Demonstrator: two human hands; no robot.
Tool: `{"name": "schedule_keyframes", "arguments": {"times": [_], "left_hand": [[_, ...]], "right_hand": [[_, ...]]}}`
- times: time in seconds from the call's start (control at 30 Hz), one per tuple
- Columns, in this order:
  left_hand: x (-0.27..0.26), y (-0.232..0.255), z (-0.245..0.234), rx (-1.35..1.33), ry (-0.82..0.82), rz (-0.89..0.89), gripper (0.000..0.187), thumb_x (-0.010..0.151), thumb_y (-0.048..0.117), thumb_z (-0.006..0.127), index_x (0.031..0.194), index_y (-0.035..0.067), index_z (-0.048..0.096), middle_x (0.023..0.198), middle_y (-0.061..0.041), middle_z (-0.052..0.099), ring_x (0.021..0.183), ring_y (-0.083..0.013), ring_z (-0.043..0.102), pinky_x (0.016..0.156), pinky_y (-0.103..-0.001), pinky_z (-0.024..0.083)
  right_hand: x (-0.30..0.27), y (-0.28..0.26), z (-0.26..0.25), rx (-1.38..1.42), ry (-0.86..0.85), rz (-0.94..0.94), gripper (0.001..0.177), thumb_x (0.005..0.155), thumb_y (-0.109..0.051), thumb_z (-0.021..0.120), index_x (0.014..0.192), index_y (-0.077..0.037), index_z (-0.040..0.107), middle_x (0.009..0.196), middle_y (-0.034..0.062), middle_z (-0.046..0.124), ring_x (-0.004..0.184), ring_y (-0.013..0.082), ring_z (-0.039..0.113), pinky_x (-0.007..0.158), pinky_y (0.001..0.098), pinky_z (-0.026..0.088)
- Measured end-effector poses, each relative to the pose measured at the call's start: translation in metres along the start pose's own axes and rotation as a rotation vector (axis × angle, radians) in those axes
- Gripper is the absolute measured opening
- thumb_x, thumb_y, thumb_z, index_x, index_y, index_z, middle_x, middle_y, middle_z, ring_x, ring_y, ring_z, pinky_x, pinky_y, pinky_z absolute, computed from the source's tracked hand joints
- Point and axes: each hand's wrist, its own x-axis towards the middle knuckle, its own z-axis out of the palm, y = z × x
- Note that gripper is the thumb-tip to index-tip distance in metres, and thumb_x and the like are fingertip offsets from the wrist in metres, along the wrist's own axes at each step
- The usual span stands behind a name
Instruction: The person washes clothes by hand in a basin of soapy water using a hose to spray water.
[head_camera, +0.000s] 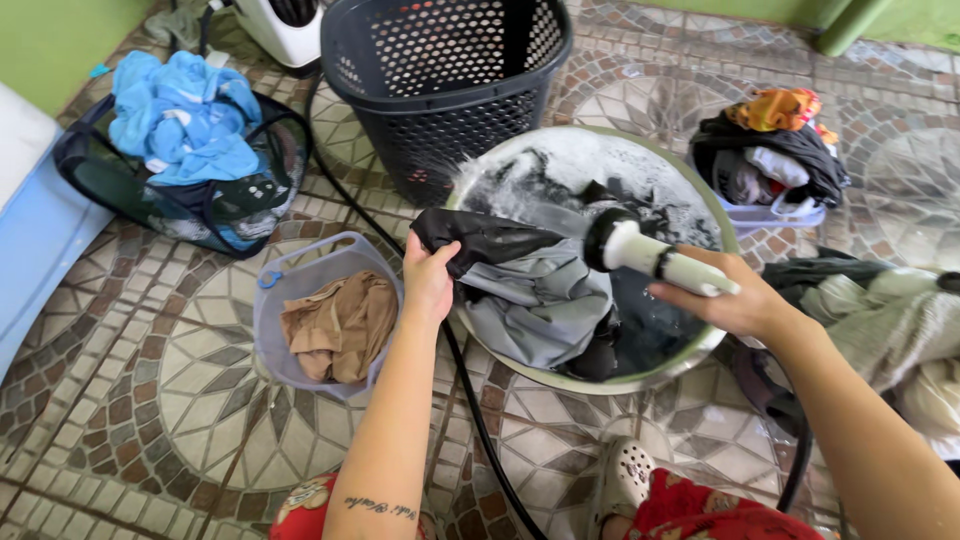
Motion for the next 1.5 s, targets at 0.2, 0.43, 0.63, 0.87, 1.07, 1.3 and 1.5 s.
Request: {"name": "schedule_keyframes", "arguments": {"times": [0.2, 0.43, 0.63, 0.87, 1.07, 1.3, 1.5], "left_hand": [[0.015, 0.006, -0.039, -0.03, 0.101, -0.021, 0.051, 0.087, -0.015, 0.058, 0.133, 0.006, 0.054, 0.124, -0.008, 0.065, 0.112, -0.0226, 0.065, 0.096, -0.037, 0.053], [0.028, -0.008, -0.074, -0.095, 0.173, -0.049, 0.052, 0.087, -0.016, 0.056, 0.132, 0.008, 0.053, 0.126, -0.006, 0.064, 0.115, -0.0222, 0.063, 0.099, -0.036, 0.052], [0.03, -0.026, -0.083, -0.171, 0.21, -0.077, 0.051, 0.088, -0.015, 0.056, 0.133, 0.009, 0.053, 0.126, -0.008, 0.065, 0.114, -0.025, 0.065, 0.098, -0.039, 0.053], [0.027, -0.032, -0.081, -0.254, 0.25, -0.138, 0.053, 0.087, -0.011, 0.057, 0.134, 0.013, 0.053, 0.128, -0.007, 0.064, 0.114, -0.0245, 0.064, 0.097, -0.04, 0.053], [0.027, -0.044, -0.086, -0.281, 0.203, -0.072, 0.048, 0.089, -0.011, 0.059, 0.133, 0.009, 0.056, 0.127, -0.008, 0.065, 0.114, -0.0244, 0.065, 0.099, -0.038, 0.052], [0.025, -0.047, -0.084, -0.309, 0.211, -0.074, 0.046, 0.089, -0.011, 0.061, 0.131, 0.009, 0.057, 0.126, -0.007, 0.066, 0.114, -0.023, 0.065, 0.1, -0.036, 0.052], [0.022, -0.045, -0.079, -0.339, 0.24, -0.127, 0.045, 0.09, -0.008, 0.062, 0.132, 0.009, 0.057, 0.126, -0.007, 0.067, 0.113, -0.023, 0.065, 0.1, -0.038, 0.053]], "right_hand": [[0.043, -0.085, 0.024, -0.151, -0.11, -0.122, 0.032, 0.083, -0.04, 0.075, 0.095, -0.011, 0.068, 0.078, 0.0114, 0.074, 0.071, 0.0298, 0.072, 0.069, 0.0404, 0.056], [0.073, -0.132, 0.05, -0.161, -0.179, -0.22, 0.03, 0.083, -0.041, 0.074, 0.095, -0.014, 0.072, 0.081, 0.0103, 0.076, 0.076, 0.0348, 0.073, 0.068, 0.0438, 0.055], [0.086, -0.137, 0.063, -0.17, -0.238, -0.175, 0.03, 0.082, -0.042, 0.074, 0.096, -0.015, 0.073, 0.079, 0.0099, 0.076, 0.074, 0.0333, 0.073, 0.068, 0.0436, 0.055], [0.092, -0.137, 0.069, -0.135, -0.249, -0.195, 0.031, 0.081, -0.042, 0.074, 0.097, -0.016, 0.073, 0.079, 0.0095, 0.076, 0.074, 0.0325, 0.073, 0.068, 0.0434, 0.056], [0.098, -0.143, 0.071, -0.277, -0.249, -0.129, 0.035, 0.082, -0.049, 0.072, 0.096, -0.016, 0.072, 0.081, 0.0105, 0.076, 0.08, 0.0353, 0.073, 0.073, 0.0468, 0.055], [0.097, -0.152, 0.071, -0.264, -0.257, -0.137, 0.035, 0.081, -0.048, 0.072, 0.098, -0.017, 0.072, 0.083, 0.0098, 0.077, 0.081, 0.0351, 0.073, 0.074, 0.0456, 0.056], [0.101, -0.15, 0.075, -0.249, -0.28, -0.153, 0.035, 0.081, -0.048, 0.072, 0.097, -0.017, 0.072, 0.083, 0.0102, 0.077, 0.081, 0.0342, 0.074, 0.074, 0.0452, 0.056]]}}
